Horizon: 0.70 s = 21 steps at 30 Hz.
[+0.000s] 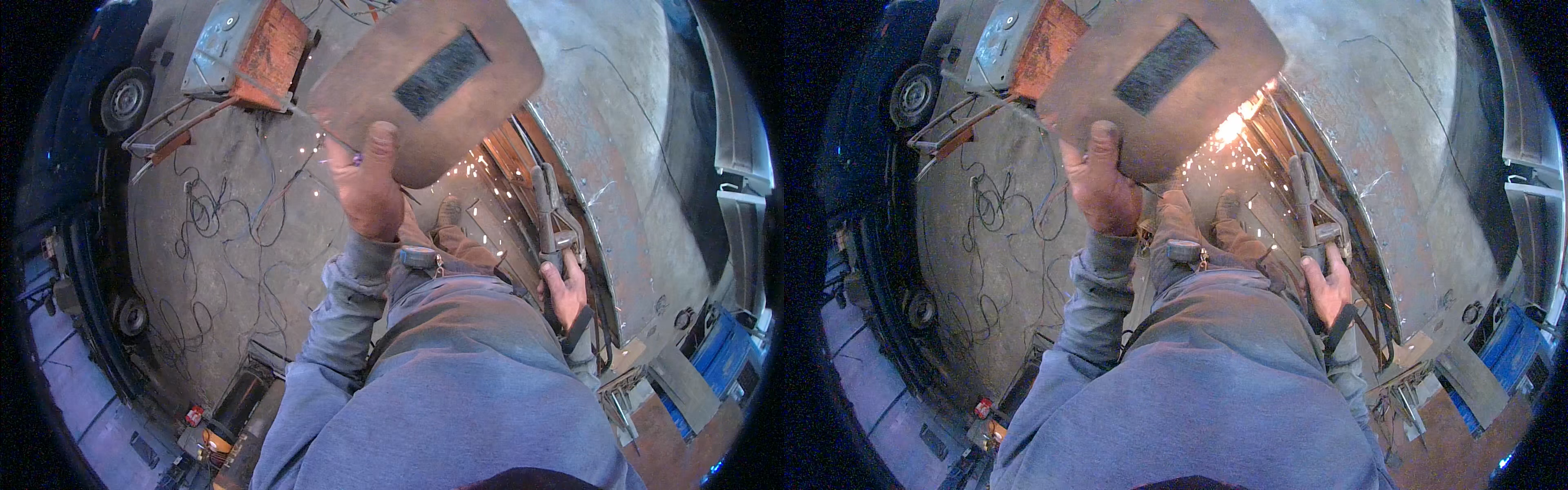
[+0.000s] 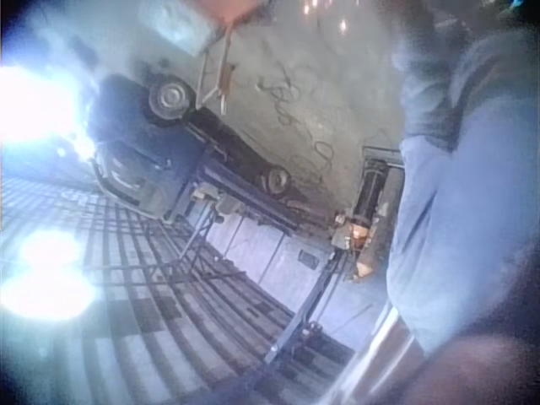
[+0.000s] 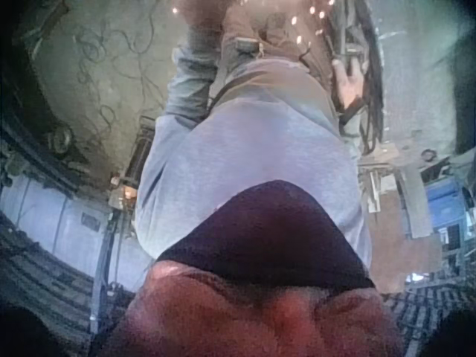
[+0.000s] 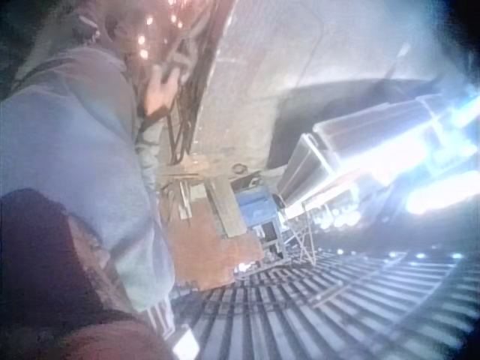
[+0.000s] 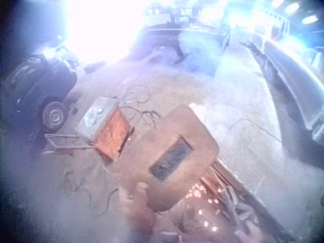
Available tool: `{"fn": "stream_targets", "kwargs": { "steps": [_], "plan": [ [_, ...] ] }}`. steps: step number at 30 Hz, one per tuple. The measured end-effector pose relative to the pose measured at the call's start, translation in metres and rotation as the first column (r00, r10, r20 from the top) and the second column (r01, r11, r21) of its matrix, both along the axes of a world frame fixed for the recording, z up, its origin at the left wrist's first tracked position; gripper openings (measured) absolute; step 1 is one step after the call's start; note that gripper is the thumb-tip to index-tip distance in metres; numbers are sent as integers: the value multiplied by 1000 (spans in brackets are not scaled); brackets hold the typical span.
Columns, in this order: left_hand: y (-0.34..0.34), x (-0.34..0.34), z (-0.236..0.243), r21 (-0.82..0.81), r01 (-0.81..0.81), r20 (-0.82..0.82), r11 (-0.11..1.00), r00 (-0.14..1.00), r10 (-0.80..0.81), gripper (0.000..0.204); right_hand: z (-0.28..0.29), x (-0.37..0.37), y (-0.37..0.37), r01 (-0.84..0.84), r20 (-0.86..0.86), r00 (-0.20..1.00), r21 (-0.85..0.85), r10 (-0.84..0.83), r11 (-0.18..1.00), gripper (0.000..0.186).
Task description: The person welds a metal frame using a handheld welding torch and a handheld welding shield. They repeatedly position the shield, strike an arc, and weld along the frame's joints while sparks fly. The person adjusts the frame's position and continues welding different sections.
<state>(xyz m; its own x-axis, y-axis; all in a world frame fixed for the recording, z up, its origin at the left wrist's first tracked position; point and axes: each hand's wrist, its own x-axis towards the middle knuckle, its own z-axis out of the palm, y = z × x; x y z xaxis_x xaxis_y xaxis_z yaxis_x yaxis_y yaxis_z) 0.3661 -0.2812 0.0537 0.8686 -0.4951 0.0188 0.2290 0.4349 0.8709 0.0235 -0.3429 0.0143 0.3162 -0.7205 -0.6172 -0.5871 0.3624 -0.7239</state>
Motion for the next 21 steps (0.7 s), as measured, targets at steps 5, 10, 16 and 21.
{"fn": "stream_targets", "kwargs": {
  "steps": [5, 10, 16, 21],
  "plan": [
    [3, 19, -1, -9, -30, 123, 999, 992, 31, 62, -9, -6, 0, -26, -57, 998, -26, 25, 999, 55],
    [9, 3, -1, 47, 106, 33, 993, 994, -108, 56, -5, 2, -3, -41, -28, 999, -24, 41, 999, 50],
    [10, -23, -12, 11, 394, -75, 919, 917, -392, 59, 0, 8, -2, -17, -52, 999, 17, 18, 1000, 43],
    [5, -32, -3, 28, 461, -120, 887, 883, -455, 65, -3, 9, -3, -18, -68, 998, 13, 19, 1000, 42]
  ]
}}
